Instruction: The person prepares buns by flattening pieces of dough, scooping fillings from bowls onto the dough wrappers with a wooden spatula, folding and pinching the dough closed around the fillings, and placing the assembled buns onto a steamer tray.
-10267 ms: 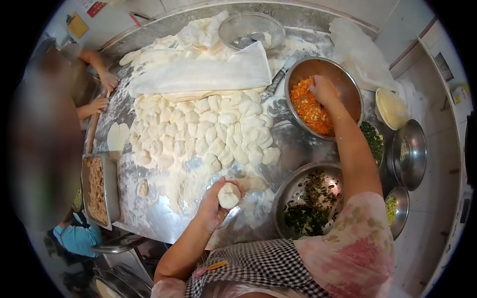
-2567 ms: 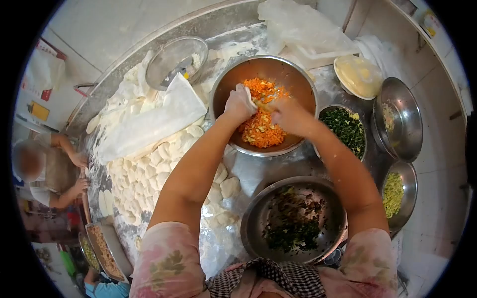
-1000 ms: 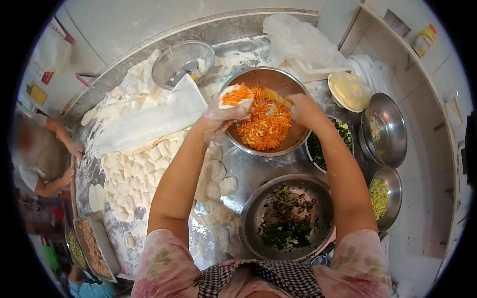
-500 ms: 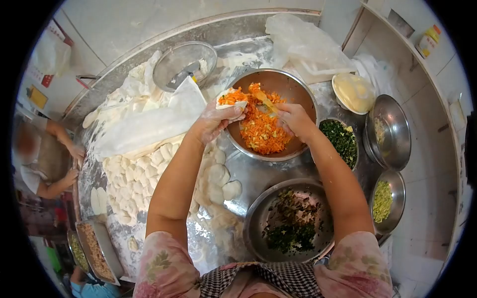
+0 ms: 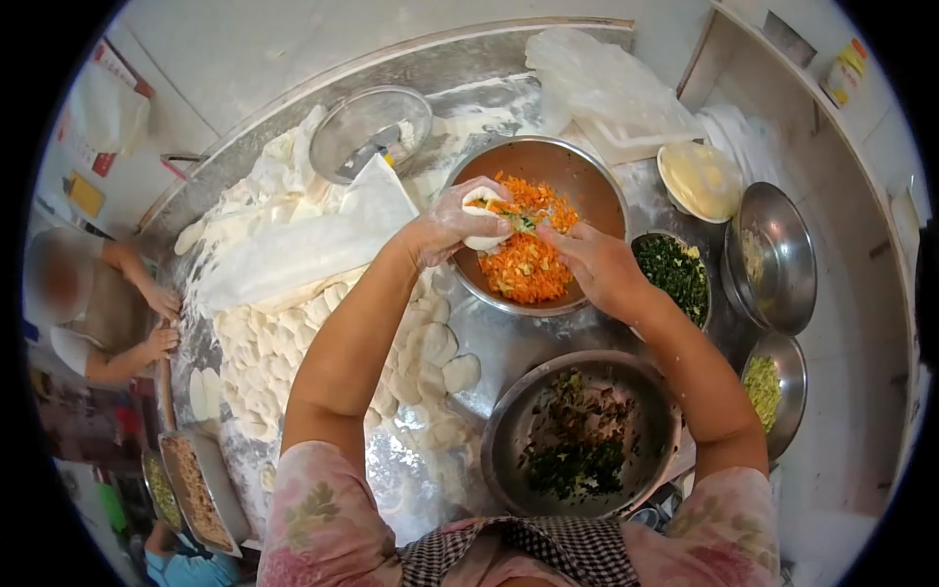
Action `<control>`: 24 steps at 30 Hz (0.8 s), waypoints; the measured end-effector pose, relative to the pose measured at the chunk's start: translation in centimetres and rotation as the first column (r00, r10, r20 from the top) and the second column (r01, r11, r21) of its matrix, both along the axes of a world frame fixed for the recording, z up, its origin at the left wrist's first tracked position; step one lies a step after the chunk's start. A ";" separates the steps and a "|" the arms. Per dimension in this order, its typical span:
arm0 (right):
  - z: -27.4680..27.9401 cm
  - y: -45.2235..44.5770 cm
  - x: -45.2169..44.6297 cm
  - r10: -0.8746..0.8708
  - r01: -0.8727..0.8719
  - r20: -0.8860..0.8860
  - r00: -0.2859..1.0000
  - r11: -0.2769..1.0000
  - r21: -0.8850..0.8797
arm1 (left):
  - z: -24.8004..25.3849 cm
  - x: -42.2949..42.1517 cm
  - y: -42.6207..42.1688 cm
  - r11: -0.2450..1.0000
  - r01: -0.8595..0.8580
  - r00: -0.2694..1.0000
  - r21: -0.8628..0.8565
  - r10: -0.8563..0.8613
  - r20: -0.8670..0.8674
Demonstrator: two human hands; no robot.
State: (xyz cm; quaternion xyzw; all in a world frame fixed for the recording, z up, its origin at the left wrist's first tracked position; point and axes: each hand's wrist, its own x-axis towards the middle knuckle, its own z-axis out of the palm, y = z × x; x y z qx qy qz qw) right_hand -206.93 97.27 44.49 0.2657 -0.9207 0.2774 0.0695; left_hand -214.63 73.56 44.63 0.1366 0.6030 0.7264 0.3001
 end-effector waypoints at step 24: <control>-2.2 -1.2 -0.2 -0.267 0.269 -0.258 0.929 0.963 -0.028 | -0.1 3.8 0.3 0.934 -0.336 0.917 0.121 0.354 -0.185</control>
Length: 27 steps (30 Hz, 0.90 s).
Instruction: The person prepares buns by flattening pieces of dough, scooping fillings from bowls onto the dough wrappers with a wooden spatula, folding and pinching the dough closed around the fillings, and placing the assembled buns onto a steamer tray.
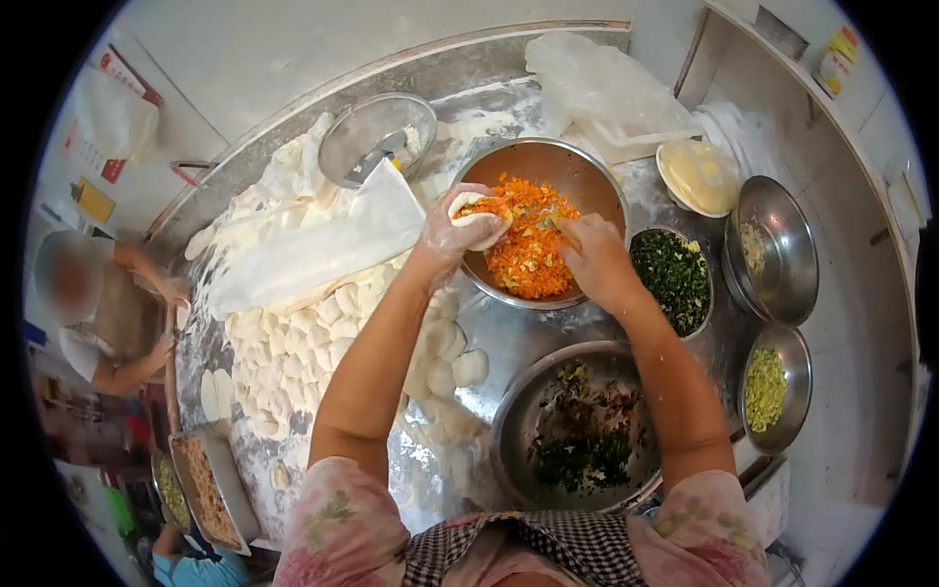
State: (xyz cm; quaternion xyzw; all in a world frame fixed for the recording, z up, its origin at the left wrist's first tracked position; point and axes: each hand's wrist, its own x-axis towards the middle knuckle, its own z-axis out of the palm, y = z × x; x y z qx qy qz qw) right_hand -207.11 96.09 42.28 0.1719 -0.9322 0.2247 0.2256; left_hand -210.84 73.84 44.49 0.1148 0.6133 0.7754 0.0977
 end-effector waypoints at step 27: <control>14.6 -13.4 14.2 0.672 -0.360 0.359 0.647 0.685 -0.634 | 6.9 21.2 -8.1 0.955 -0.156 0.920 -0.252 0.047 -0.390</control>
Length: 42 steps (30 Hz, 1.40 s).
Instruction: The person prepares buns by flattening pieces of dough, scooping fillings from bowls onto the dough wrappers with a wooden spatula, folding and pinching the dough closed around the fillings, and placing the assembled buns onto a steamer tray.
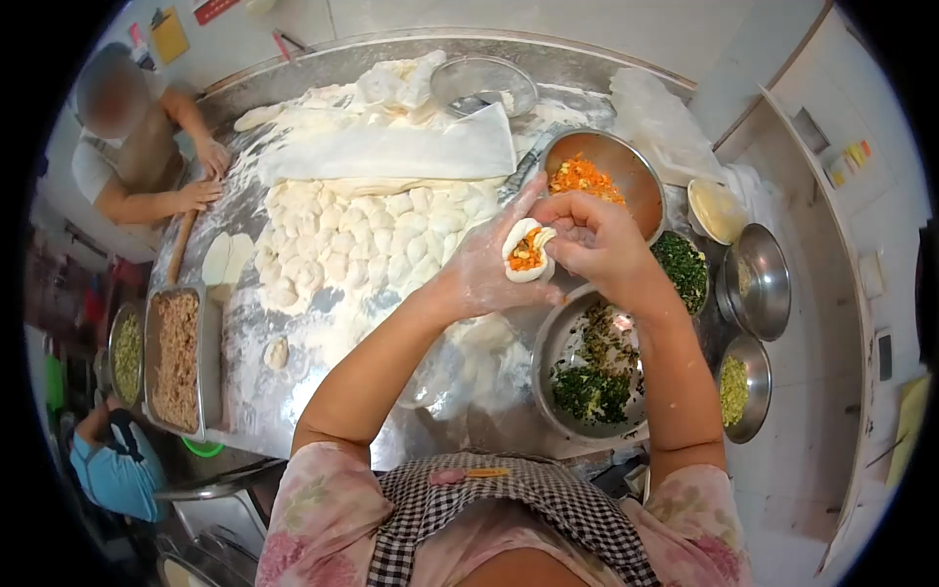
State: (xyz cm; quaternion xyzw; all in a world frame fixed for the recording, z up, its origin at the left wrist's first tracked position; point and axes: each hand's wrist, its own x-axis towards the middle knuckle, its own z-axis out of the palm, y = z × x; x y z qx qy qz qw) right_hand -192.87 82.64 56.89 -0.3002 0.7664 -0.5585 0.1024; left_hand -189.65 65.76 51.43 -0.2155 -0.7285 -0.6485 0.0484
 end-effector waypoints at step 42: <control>-10.5 -12.1 11.1 -0.221 0.383 0.454 0.863 0.872 -0.304 | -5.4 8.8 -5.7 0.681 -0.687 0.727 0.255 0.642 0.243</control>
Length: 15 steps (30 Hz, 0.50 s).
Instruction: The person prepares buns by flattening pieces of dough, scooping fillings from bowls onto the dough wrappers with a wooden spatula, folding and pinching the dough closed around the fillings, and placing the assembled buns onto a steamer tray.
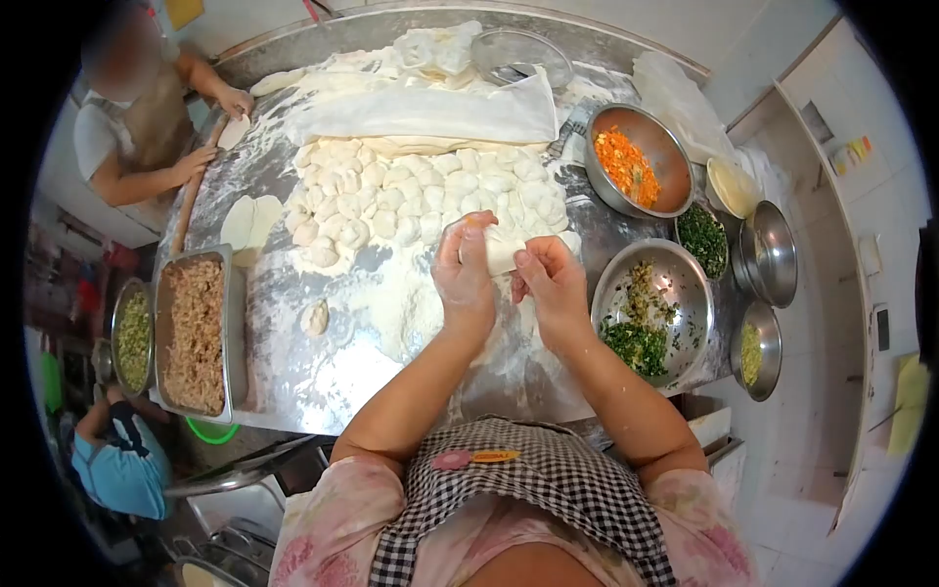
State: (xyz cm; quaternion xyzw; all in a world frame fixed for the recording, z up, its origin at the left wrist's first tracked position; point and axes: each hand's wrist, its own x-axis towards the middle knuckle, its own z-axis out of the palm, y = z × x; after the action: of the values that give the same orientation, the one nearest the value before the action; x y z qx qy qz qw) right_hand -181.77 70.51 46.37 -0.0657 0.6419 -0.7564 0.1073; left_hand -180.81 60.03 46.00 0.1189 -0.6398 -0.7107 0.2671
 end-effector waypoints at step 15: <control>0.7 5.8 -2.2 0.647 -0.025 -0.656 0.389 0.719 0.695 | -0.5 2.0 2.6 0.536 0.257 0.767 0.804 -0.620 0.168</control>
State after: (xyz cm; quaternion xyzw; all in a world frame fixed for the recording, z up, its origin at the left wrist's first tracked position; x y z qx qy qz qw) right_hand -184.00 76.32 47.06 -0.5417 0.7693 -0.3334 -0.0591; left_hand -178.86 62.62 45.51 0.2024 -0.3436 -0.9049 -0.1486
